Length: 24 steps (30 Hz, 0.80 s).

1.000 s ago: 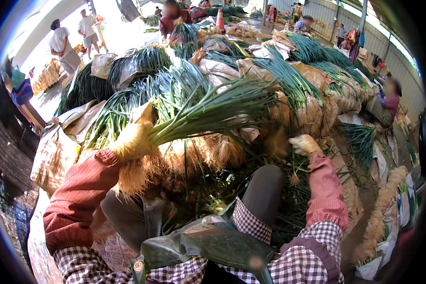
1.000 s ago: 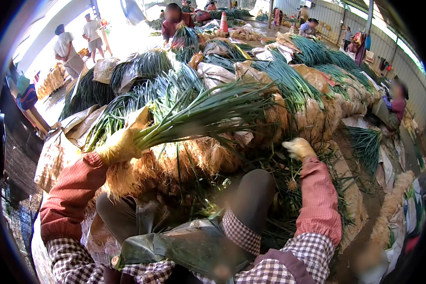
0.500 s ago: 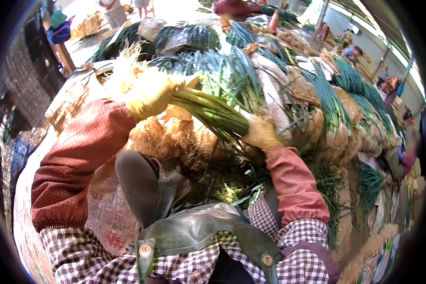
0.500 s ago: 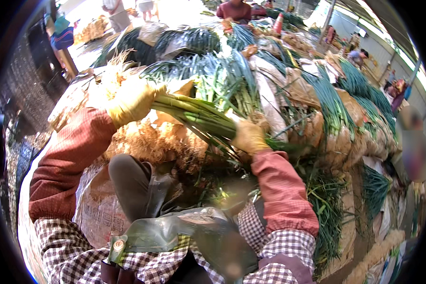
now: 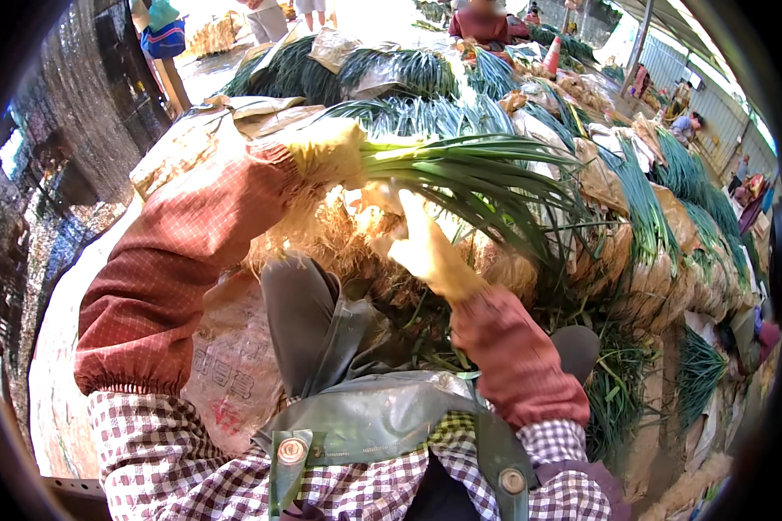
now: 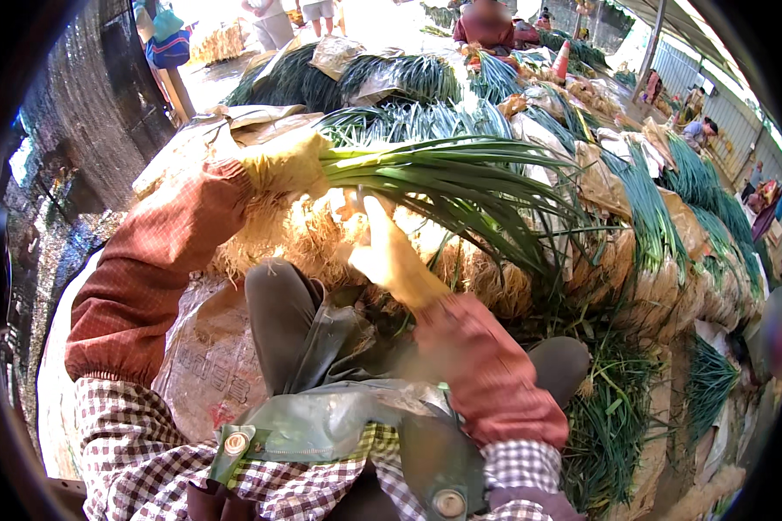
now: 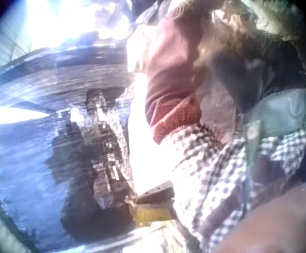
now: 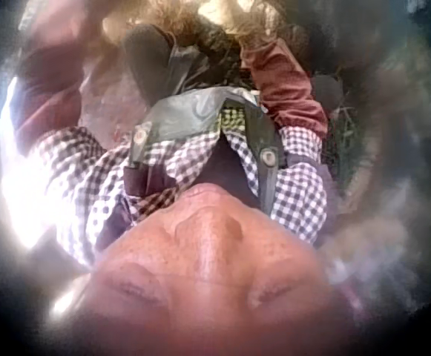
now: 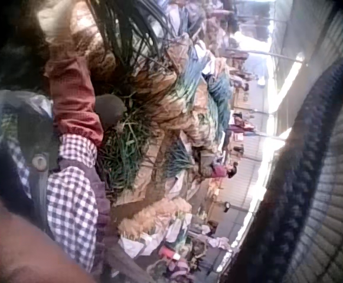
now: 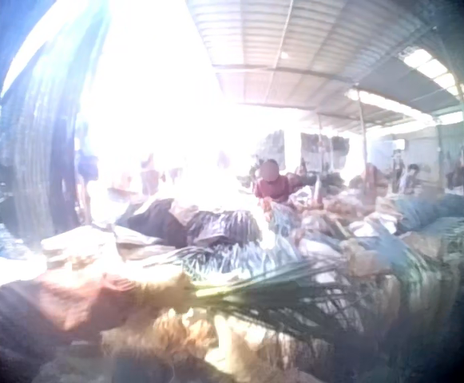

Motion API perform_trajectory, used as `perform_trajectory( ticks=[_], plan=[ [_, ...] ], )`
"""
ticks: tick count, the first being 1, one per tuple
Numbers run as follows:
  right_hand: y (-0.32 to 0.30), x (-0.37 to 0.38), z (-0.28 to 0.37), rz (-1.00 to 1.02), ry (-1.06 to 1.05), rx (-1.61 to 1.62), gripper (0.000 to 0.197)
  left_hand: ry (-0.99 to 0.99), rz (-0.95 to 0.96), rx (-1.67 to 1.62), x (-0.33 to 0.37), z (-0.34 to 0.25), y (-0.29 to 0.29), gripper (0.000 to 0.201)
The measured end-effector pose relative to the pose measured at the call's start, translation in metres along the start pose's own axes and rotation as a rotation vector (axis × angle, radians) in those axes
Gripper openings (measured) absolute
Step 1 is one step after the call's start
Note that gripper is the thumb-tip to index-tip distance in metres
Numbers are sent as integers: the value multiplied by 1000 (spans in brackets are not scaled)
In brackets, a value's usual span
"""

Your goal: The person pulls and removes outer layers from bunches of green onions and sorts them while sitting in a large agricultural processing area.

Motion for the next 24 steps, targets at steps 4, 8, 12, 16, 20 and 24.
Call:
perform_trajectory(
  ticks=[4,8,12,16,20,24],
  plan=[
    [1,64,-45,-28,-271,137,54,22,-41,77,-10,-54,-11,28],
    [23,59,-40,64,-245,540,34,-10,-46,36,-6,-63,4,28],
    [5,16,1,105,-142,371,21,-75,-60,173,-9,-75,8,23],
    [-32,-2,-71,195,-156,-603,7,15,-239,382,40,-98,11,17],
    [-4,-56,-88,473,286,-338,46,33,-503,640,69,-61,3,16],
    [-57,-55,-116,227,381,-358,68,234,-439,104,94,-56,69,14]
  ],
)
Point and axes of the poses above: each hand's wrist, its own x-axis towards the middle knuckle, its own y-axis out of the palm, z = x × y, the point moved 4 cm from there along x, towards the middle knuckle, and after that the axes turned 10 degrees about z, right-handed, at the moved point
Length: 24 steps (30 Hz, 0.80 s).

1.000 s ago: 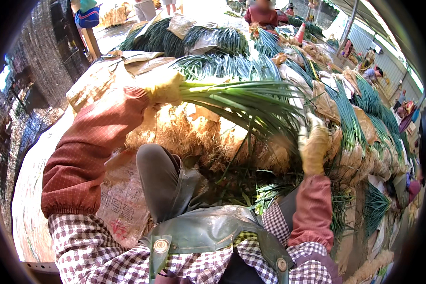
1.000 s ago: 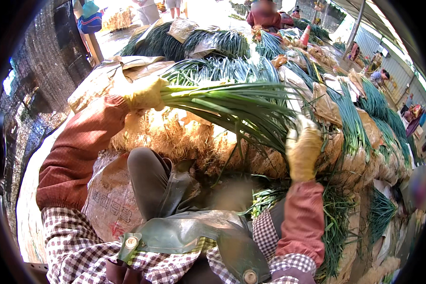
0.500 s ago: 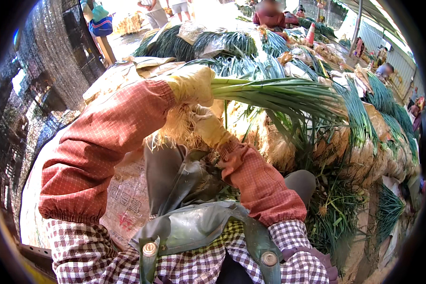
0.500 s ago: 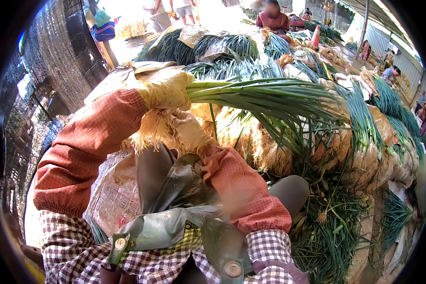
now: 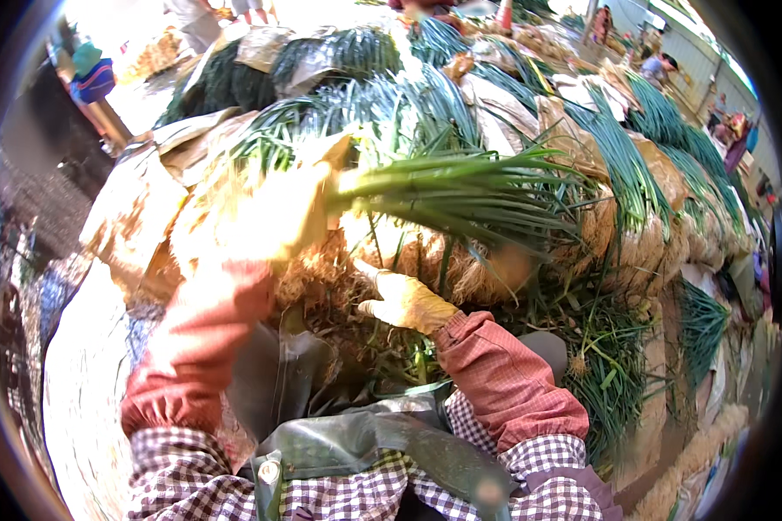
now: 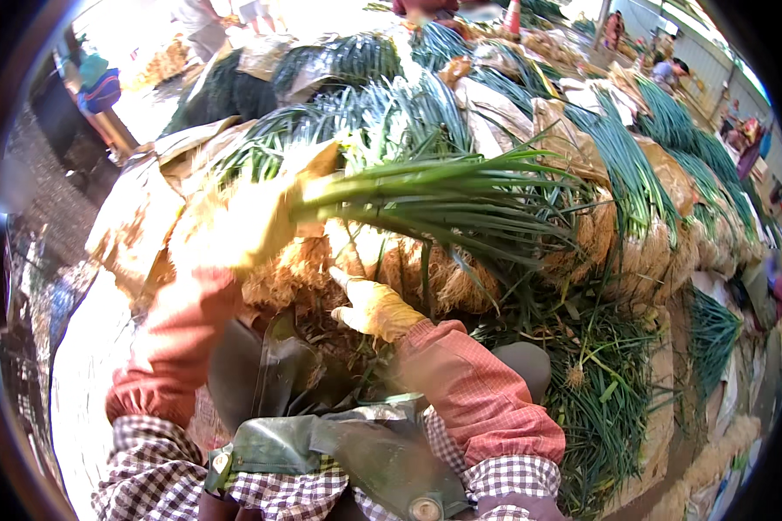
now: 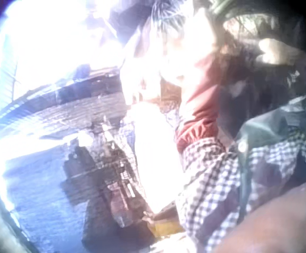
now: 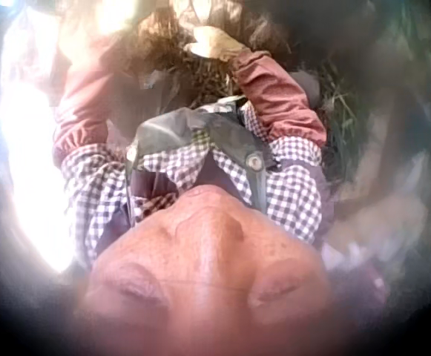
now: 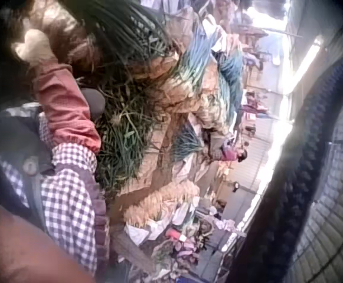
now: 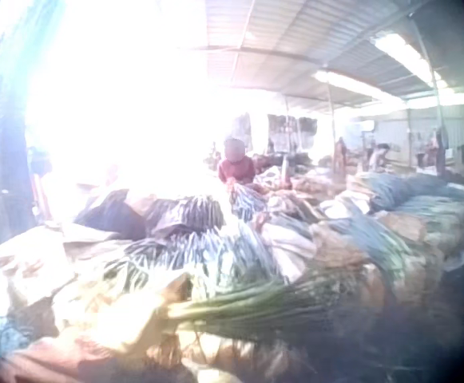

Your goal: The person pulls and removes outer layers from bunches of green onions and sorts them while sitting in a large agricultural processing area.

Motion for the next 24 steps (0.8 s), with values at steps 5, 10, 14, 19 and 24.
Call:
perform_trajectory(
  ticks=[5,10,14,19,24],
  plan=[
    [9,40,-19,261,260,-47,55,-101,281,-203,-52,21,74,24],
    [-11,42,-32,-655,-433,255,36,-15,132,-112,-40,55,29,6],
    [-63,69,-74,-782,255,-213,46,37,-22,-11,-35,65,-13,7],
    [-43,106,-75,-1027,358,-405,63,-42,-90,-62,-64,112,-8,10],
    [-45,89,-67,-1166,386,-511,70,-194,-139,-208,-99,159,16,13]
  ],
)
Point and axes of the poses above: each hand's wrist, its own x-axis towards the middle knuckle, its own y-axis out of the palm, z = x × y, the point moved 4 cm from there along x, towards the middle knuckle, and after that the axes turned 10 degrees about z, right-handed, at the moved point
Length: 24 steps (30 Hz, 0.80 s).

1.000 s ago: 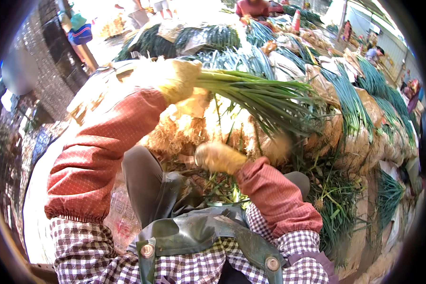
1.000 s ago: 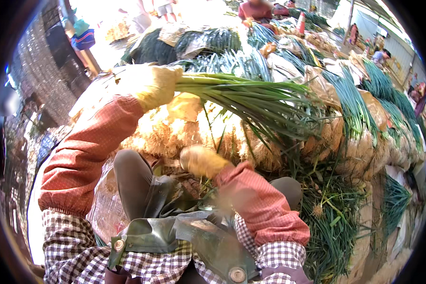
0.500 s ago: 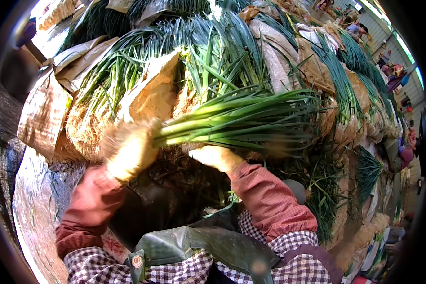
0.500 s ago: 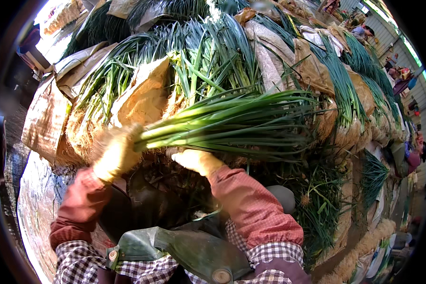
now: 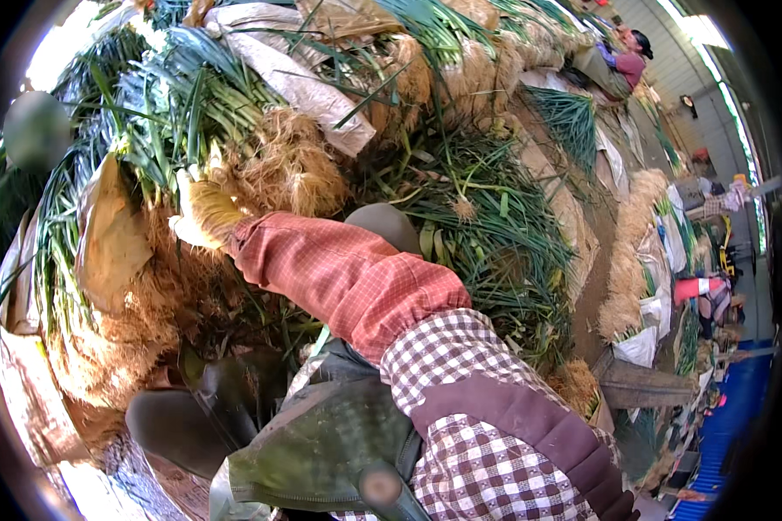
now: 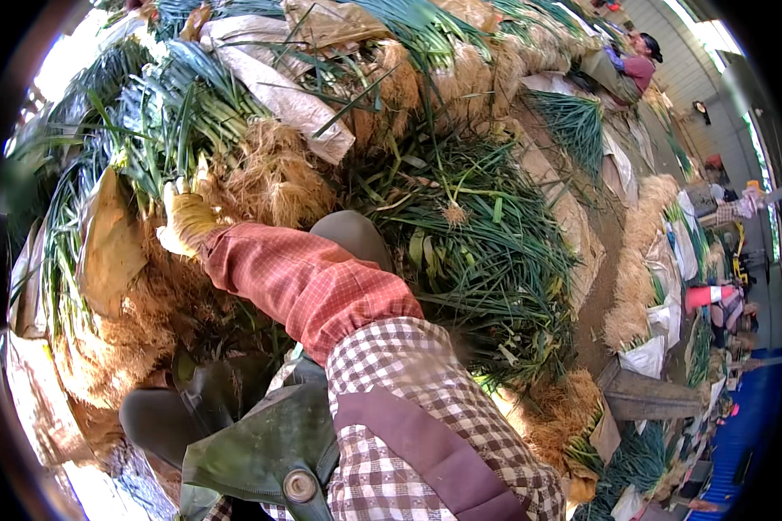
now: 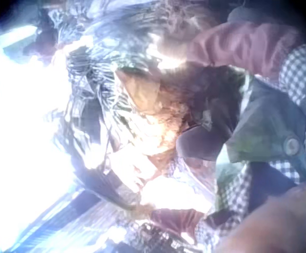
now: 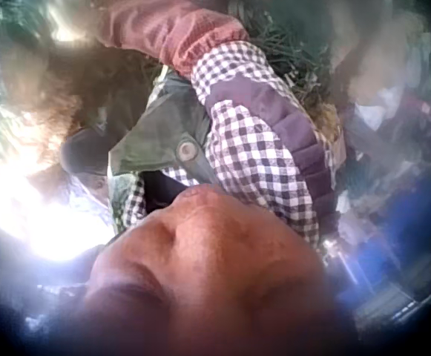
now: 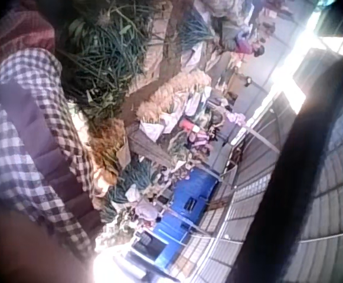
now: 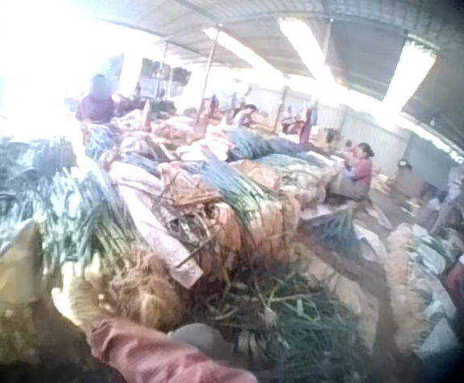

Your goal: The person pulls and removes outer layers from bunches of green onions and sorts them while sitting in a large agricultural processing area.

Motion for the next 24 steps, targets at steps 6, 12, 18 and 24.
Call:
perform_trajectory(
  ticks=[6,12,18,24],
  plan=[
    [-17,-16,20,423,-31,33,59,-512,-141,-56,-161,139,-15,18],
    [-95,-36,25,843,20,-252,52,-1062,317,139,-459,230,109,22],
    [-31,-40,-69,960,258,438,39,-2018,-335,-916,-556,165,269,24],
    [-26,-36,-59,972,166,352,39,-1890,-659,-829,-480,162,169,28]
  ],
)
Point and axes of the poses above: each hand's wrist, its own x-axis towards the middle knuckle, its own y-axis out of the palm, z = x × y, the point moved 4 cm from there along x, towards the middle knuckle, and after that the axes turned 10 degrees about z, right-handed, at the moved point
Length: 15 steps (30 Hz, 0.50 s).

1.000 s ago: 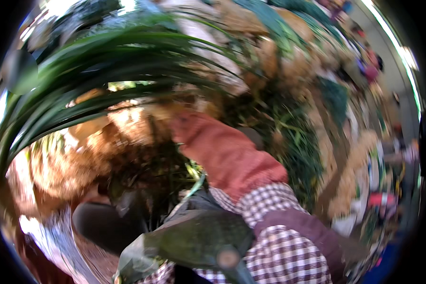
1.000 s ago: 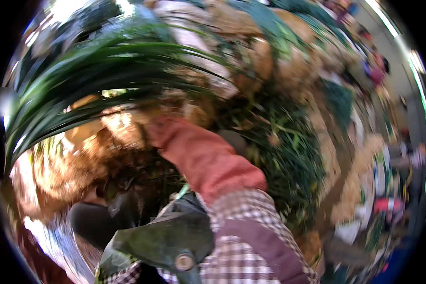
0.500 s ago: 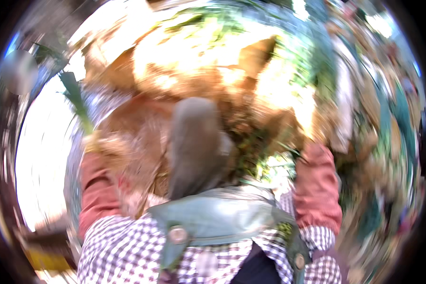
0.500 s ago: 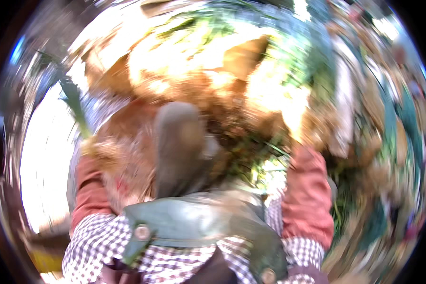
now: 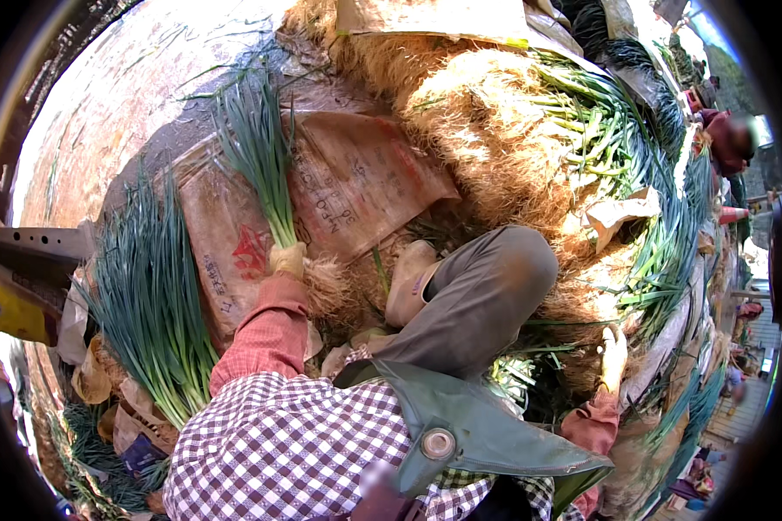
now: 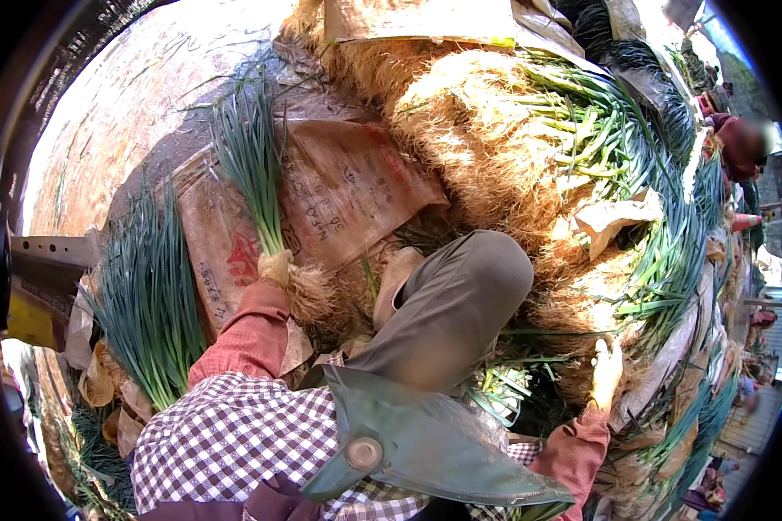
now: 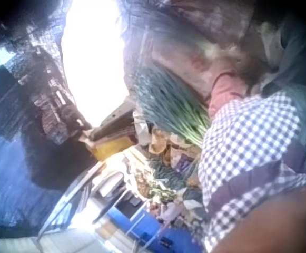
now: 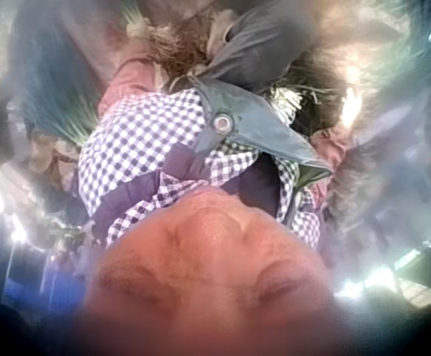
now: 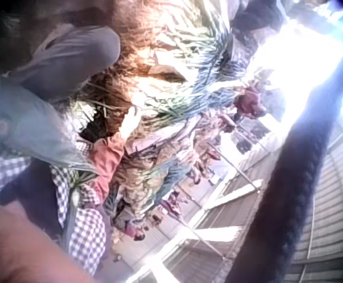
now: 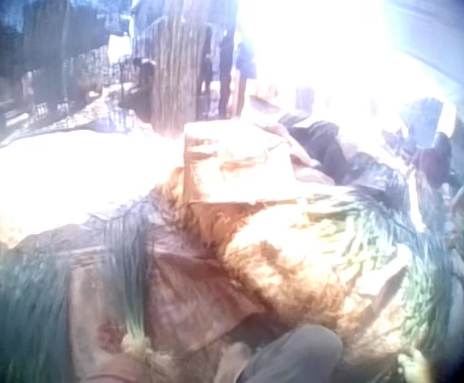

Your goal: The person pulls and removes outer layers from bunches of green onions and sorts them while sitting in a large agricultural processing area.

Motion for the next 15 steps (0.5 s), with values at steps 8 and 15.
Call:
perform_trajectory(
  ticks=[8,15],
  plan=[
    [35,-41,-4,18,18,22,34,-193,284,155,97,54,63,16],
    [53,-90,-3,-68,-98,-265,34,-252,648,-335,108,67,80,39]
  ],
)
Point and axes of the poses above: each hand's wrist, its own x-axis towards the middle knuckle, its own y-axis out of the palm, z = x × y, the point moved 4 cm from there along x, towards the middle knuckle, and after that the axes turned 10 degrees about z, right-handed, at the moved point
